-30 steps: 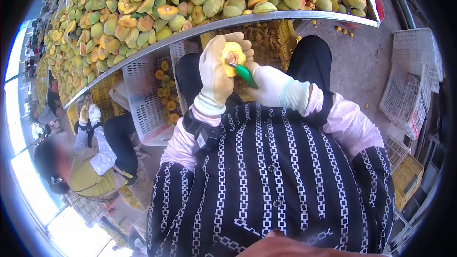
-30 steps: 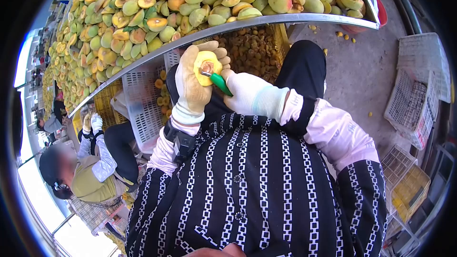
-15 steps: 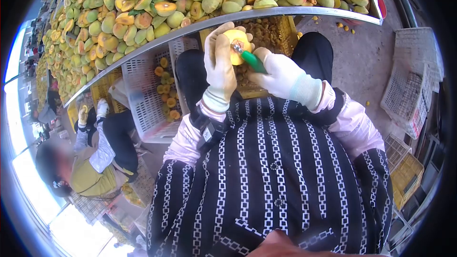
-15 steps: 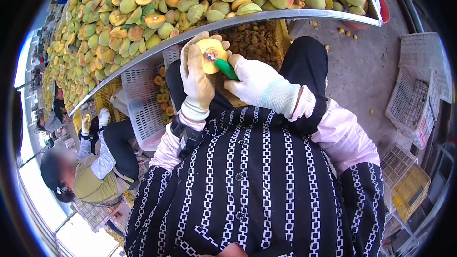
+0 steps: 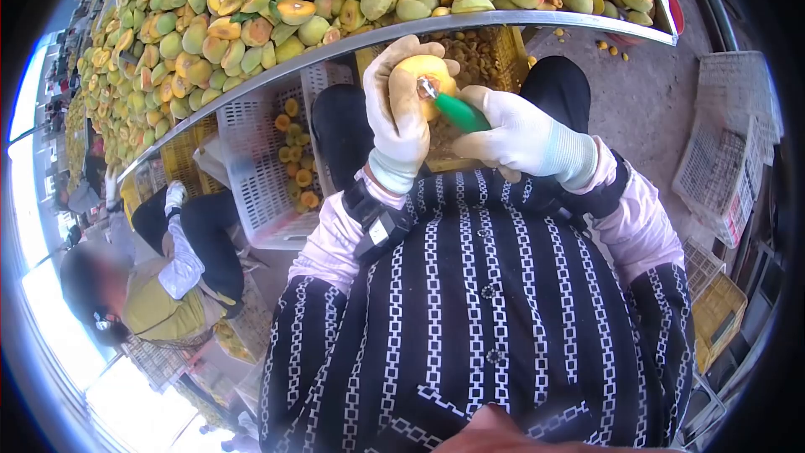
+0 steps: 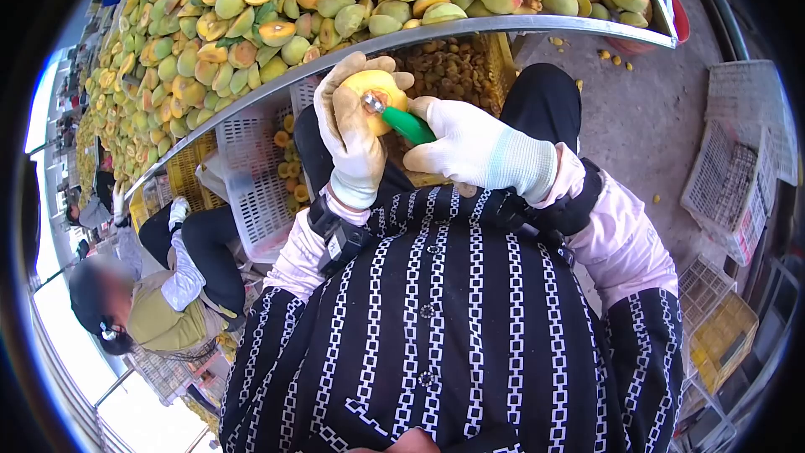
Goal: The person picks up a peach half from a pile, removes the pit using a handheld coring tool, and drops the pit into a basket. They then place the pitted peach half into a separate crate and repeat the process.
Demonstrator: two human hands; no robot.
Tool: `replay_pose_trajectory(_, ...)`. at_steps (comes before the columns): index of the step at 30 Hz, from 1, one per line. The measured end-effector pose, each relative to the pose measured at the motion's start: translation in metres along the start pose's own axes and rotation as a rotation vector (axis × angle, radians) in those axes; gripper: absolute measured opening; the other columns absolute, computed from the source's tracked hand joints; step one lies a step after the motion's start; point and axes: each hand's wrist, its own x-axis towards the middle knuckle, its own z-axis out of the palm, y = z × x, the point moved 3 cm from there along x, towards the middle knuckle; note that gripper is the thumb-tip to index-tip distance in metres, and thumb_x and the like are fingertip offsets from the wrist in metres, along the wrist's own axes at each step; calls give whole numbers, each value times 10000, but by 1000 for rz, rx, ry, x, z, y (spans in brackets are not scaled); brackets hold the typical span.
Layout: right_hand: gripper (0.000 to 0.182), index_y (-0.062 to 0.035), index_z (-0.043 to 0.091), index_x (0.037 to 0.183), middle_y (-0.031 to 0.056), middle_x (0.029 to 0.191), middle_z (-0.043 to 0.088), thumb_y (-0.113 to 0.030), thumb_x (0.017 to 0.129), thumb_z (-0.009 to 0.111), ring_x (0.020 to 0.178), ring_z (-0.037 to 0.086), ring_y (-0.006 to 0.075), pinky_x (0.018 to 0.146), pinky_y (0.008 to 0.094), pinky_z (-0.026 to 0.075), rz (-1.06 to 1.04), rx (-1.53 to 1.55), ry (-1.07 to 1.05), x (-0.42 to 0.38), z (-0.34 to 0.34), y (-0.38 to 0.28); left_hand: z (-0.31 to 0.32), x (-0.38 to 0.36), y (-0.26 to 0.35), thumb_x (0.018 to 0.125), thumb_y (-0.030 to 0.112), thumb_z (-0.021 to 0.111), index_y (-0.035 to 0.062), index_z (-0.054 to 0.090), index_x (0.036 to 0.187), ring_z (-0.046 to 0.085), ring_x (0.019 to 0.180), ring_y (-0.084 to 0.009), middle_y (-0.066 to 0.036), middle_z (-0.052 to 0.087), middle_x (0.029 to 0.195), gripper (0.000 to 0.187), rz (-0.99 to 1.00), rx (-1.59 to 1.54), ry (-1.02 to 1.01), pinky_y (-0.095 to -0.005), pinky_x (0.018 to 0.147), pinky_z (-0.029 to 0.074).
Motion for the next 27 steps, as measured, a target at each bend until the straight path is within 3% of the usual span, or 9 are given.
replay_pose_trajectory(5,311,27,488,1059,36,603,547,-161,844,611,406,506,105,373,233,394,0,149,-60,3,4,5,2,2,-1,1013,253,437,-7,397,1260,646,916,-263,-203,584,1118,361,48,-74,17,-356,793,557)
replay_pose_trajectory(7,294,18,499,1047,31,597,537,-170,850,610,406,506,99,362,231,387,-415,-415,296,14,5,18,4,4,-2,1011,256,443,0,400,1254,647,912,-260,-209,586,1109,356,33,-146,35,-355,793,557)
replay_pose_trajectory(11,284,15,500,1023,69,600,543,-180,848,609,436,540,138,399,267,429,-557,-863,601,9,8,8,1,8,-5,1013,266,442,10,407,1242,650,881,-251,-203,596,1077,345,-84,-134,104,-344,771,560)
replay_pose_trajectory(13,321,27,494,1005,196,671,609,-213,832,619,575,634,335,532,411,517,71,-141,138,1,8,-5,0,5,-3,1015,263,437,14,419,1221,653,828,-242,-191,612,1036,323,-141,-159,90,-336,747,561)
replay_pose_trajectory(15,369,40,485,1078,198,681,618,-213,840,609,580,636,338,546,412,522,76,-46,80,6,10,7,-4,7,-5,1024,317,404,7,425,1222,669,822,-303,-236,622,1038,368,-94,-79,73,-390,747,574)
replay_pose_trajectory(17,461,73,448,1172,147,656,604,-222,851,600,481,616,241,451,345,497,-476,-796,534,17,14,25,-5,12,-1,1023,280,403,-4,445,1191,668,814,-292,-236,631,1021,332,-134,7,34,-387,744,574)
replay_pose_trajectory(20,272,-4,514,1041,28,659,569,-179,854,607,430,520,82,374,223,391,-587,-549,457,19,9,31,-9,16,-4,1014,252,405,-15,461,1163,667,795,-282,-242,642,993,312,-152,28,-1,-383,745,573)
replay_pose_trajectory(23,291,-5,525,1079,30,659,573,-161,848,609,425,518,91,383,234,401,-41,-116,142,0,8,4,-8,12,-1,1010,258,412,-17,454,1165,672,788,-286,-255,637,1000,318,-183,-4,-48,-384,738,577)
replay_pose_trajectory(27,357,50,477,1090,76,592,556,-191,853,592,454,579,154,411,307,458,26,49,48,-1,10,1,0,9,6,1005,246,434,-6,445,1172,662,788,-259,-224,632,1009,303,-163,-106,-26,-361,739,566)
